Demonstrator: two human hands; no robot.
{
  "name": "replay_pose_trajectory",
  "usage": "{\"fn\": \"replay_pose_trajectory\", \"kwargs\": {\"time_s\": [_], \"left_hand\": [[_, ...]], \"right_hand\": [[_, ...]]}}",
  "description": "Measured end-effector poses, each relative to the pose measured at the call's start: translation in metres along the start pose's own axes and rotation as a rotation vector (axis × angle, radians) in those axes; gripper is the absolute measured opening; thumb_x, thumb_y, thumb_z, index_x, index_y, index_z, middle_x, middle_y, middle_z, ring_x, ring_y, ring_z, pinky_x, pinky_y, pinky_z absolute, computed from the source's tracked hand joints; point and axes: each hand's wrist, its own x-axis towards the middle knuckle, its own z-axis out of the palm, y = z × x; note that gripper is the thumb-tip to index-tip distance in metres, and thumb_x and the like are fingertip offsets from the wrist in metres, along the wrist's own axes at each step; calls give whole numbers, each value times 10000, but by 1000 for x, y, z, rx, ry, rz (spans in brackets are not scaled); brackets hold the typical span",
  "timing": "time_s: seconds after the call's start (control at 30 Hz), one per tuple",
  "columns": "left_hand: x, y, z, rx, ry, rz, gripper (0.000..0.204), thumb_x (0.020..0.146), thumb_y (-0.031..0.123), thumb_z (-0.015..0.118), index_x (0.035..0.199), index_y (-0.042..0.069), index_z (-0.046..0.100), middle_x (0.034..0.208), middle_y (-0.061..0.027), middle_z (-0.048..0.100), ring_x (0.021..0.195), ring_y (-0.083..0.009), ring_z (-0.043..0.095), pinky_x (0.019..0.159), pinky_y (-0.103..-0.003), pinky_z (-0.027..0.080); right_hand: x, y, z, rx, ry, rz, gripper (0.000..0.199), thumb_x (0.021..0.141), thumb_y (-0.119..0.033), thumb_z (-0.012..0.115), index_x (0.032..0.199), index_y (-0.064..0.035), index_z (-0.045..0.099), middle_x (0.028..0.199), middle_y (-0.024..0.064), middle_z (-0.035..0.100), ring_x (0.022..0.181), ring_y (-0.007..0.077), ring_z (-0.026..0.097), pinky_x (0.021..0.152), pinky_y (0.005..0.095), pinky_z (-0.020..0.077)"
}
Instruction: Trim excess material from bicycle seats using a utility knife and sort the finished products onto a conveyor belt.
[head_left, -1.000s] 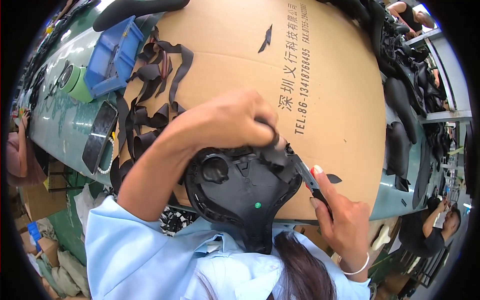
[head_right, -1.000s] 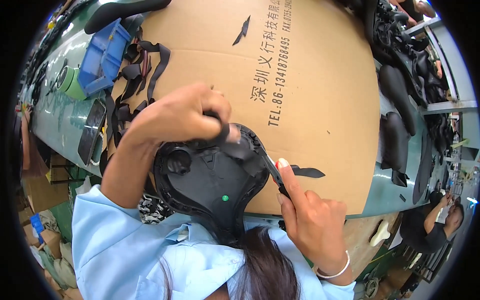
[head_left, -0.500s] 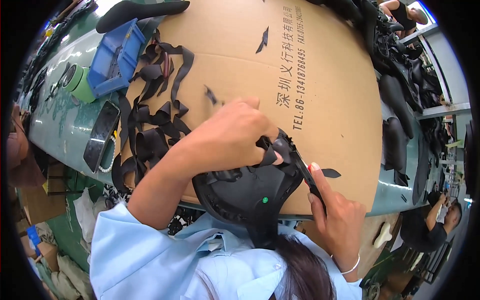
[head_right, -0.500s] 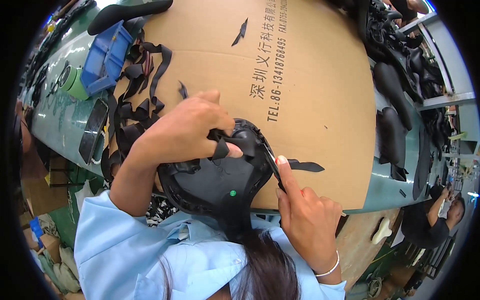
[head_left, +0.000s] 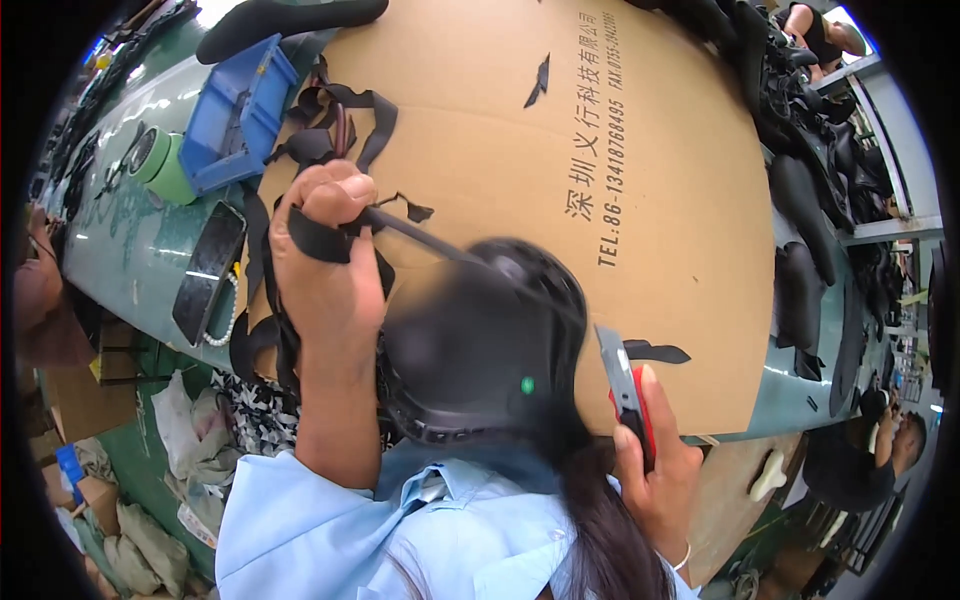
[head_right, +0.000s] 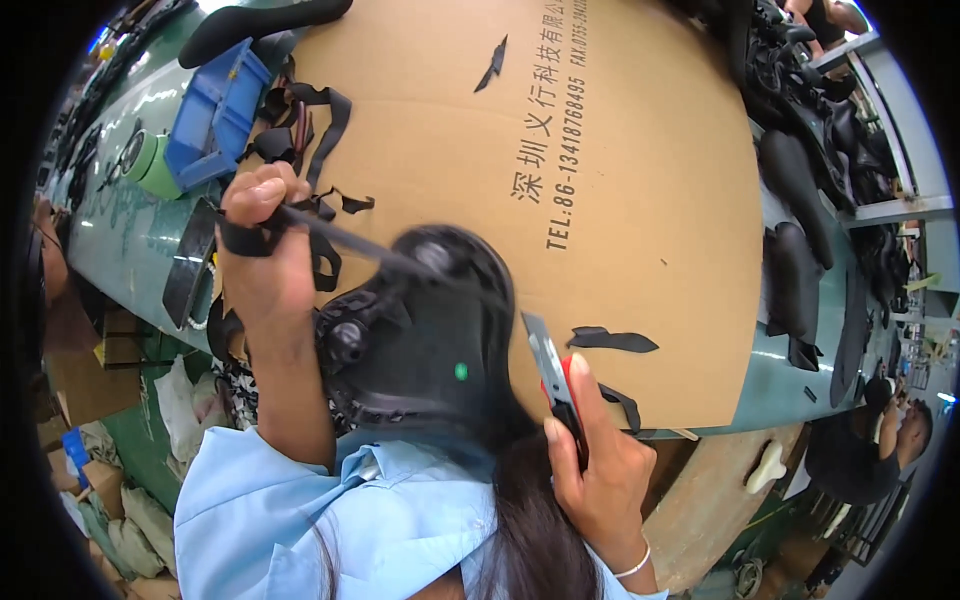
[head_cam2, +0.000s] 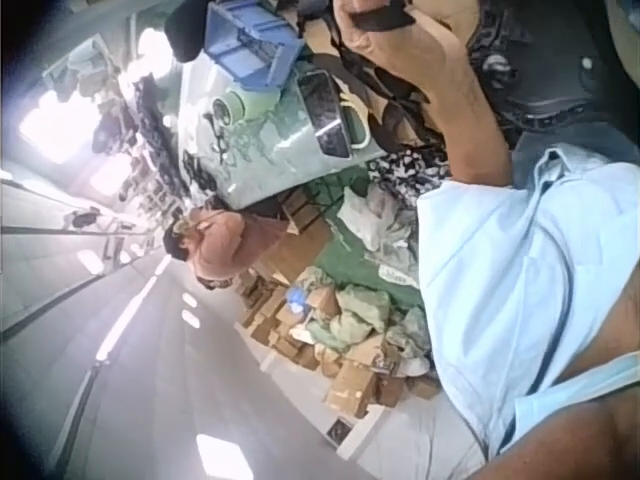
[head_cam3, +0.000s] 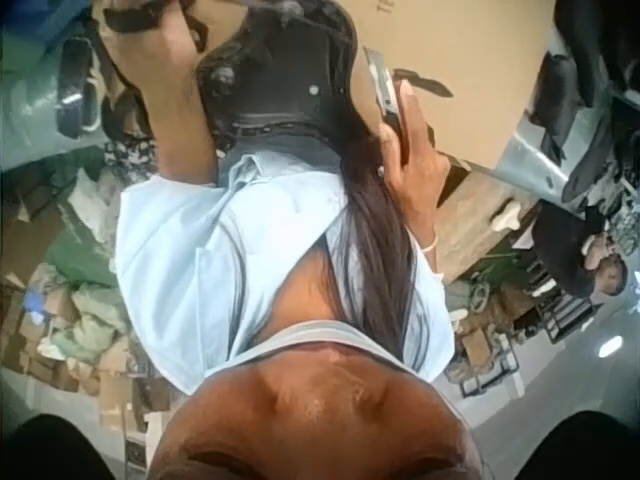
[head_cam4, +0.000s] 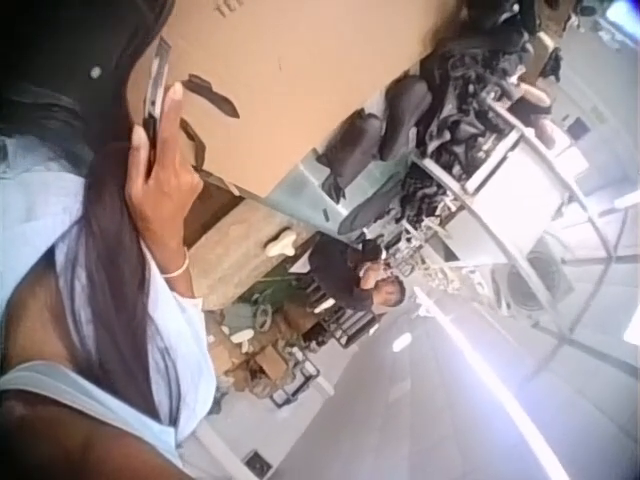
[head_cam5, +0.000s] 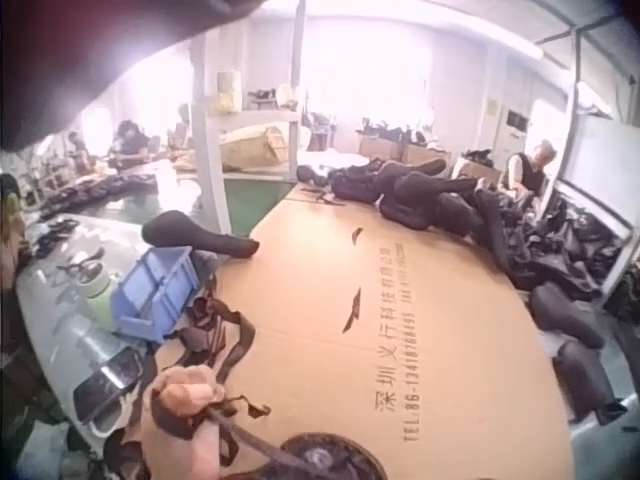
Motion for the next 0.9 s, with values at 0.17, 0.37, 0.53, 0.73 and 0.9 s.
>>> {"fn": "replay_pose_trajectory", "kwargs": {"time_s": [0.17,0.37,0.53,0.73,0.9], "left_hand": [[-18,-2,12,161,-528,10,253,859,96,579,649,24,460,680,-16,461,727,-123,485,705,-268,390],[-6,-5,15,-430,-608,-355,361,999,386,396,807,87,453,593,-32,395,447,-112,363,448,-273,342],[21,35,-11,-1371,-520,-119,238,989,347,417,851,155,448,554,27,312,379,-71,234,327,-234,172],[0,25,-28,1231,-438,-418,509,760,384,730,1024,-17,562,816,-221,638,827,-351,646,716,-393,486],[-1,-23,-7,469,-695,-915,592,710,372,783,1108,-33,618,988,-92,648,873,-174,608,810,-283,465]], "right_hand": [[41,-10,5,-31,117,-190,551,822,-64,643,1340,-15,462,1068,185,649,651,254,640,588,318,485],[88,-27,15,-280,-12,-223,546,812,-95,653,1336,-141,507,859,142,676,670,249,635,604,348,480],[76,-33,16,-531,-198,-202,571,784,-122,689,1328,-175,521,728,87,643,577,220,584,561,328,455],[100,5,29,105,174,-269,418,784,-118,708,1168,-28,568,809,152,625,664,293,619,604,348,484],[121,-7,27,202,-33,-367,379,792,-84,699,1124,0,535,945,167,651,791,311,644,716,358,503]]}}
